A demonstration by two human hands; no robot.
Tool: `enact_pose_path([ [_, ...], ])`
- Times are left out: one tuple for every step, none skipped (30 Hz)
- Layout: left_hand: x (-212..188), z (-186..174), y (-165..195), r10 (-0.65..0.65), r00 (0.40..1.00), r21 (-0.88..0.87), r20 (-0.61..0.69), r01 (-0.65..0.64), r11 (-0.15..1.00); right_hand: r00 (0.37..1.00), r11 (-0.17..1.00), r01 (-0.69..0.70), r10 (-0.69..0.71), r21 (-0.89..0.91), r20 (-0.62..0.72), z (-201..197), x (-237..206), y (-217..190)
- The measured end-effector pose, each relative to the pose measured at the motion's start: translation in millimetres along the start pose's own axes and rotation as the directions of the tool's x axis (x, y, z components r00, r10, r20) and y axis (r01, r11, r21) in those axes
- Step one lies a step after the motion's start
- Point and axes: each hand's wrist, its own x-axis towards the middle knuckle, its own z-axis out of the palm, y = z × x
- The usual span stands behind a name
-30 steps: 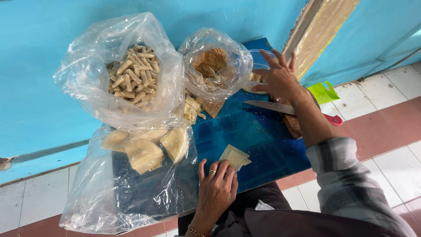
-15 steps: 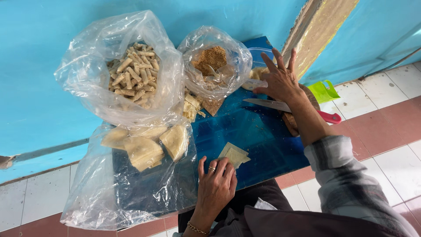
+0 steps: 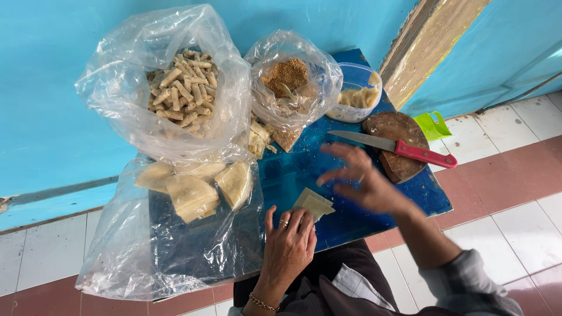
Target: The person sits at a small blue table and folds filled pastries from square dough wrappers. They spoon a brown filling onto a wrapper, fold it into a triangle, press the edges closed, and set the finished pastry on a pile of completed ones, repeating the cycle.
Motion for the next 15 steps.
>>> enact_pose_path([
  [0.1, -0.5, 0.2, -0.002, 1.000, 0.000, 0.003, 0.002, 1.000, 1.000, 0.994, 0.018, -0.018, -0.104, 0.006, 13.3, -5.1, -4.3],
  [0.2, -1.2, 0.5, -0.004, 1.000, 0.004, 0.017, 0.004, 1.000, 0.999, 0.978, 0.036, -0.034, -0.206, 0.016, 25.5, -10.2, -7.0],
  [0.4, -2.0, 0.7, -0.007, 1.000, 0.010, 0.029, 0.007, 1.000, 0.998, 0.951, 0.057, -0.051, -0.305, 0.027, 33.4, -13.3, -6.6],
  [0.5, -3.0, 1.1, -0.010, 0.999, 0.013, 0.045, 0.010, 1.000, 0.998, 0.917, 0.055, -0.058, -0.394, 0.005, 38.2, -16.6, -4.2],
  [0.8, -3.8, 1.4, -0.009, 0.999, 0.018, 0.036, 0.009, 1.000, 0.998, 0.876, 0.050, -0.066, -0.480, -0.016, 41.4, -20.2, -1.2],
  [1.2, -4.6, 1.7, -0.007, 1.000, 0.022, 0.027, 0.007, 1.000, 0.996, 0.826, 0.042, -0.076, -0.562, -0.036, 44.0, -23.4, 1.9],
  [1.7, -5.0, 2.0, -0.001, 1.000, 0.026, 0.020, 0.000, 1.000, 0.995, 0.794, 0.089, -0.098, -0.601, 0.017, 46.9, -26.9, 4.2],
  [2.3, -5.3, 2.3, -0.004, 1.000, 0.024, 0.022, 0.004, 1.000, 0.990, 0.757, 0.137, -0.120, -0.639, 0.070, 49.0, -29.5, 6.4],
  [2.6, -5.6, 2.7, -0.009, 1.000, 0.023, 0.023, 0.008, 1.000, 0.982, 0.716, 0.188, -0.141, -0.672, 0.125, 50.9, -31.3, 8.1],
  [2.7, -5.8, 3.0, -0.016, 1.000, 0.023, 0.025, 0.016, 1.000, 0.981, 0.709, 0.187, -0.107, -0.680, 0.159, 52.1, -32.9, 9.3],
  [2.6, -6.0, 3.1, -0.012, 1.000, 0.019, 0.021, 0.012, 1.000, 0.978, 0.703, 0.190, -0.074, -0.685, 0.196, 52.9, -34.1, 10.0],
  [2.5, -6.1, 3.1, -0.009, 1.000, 0.015, 0.018, 0.009, 1.000, 0.972, 0.699, 0.193, -0.039, -0.689, 0.233, 53.4, -34.2, 10.4],
  [2.0, -6.3, 3.5, -0.005, 1.000, 0.009, 0.018, 0.005, 1.000, 0.969, 0.702, 0.209, -0.055, -0.681, 0.240, 52.8, -33.0, 11.3],
  [1.4, -6.5, 3.8, -0.011, 1.000, 0.008, 0.020, 0.011, 1.000, 0.967, 0.704, 0.221, -0.070, -0.674, 0.245, 50.6, -30.5, 12.9],
  [1.6, -6.1, 3.7, -0.011, 1.000, 0.007, 0.018, 0.011, 1.000, 0.966, 0.704, 0.232, -0.084, -0.672, 0.245, 47.4, -27.1, 15.0],
])
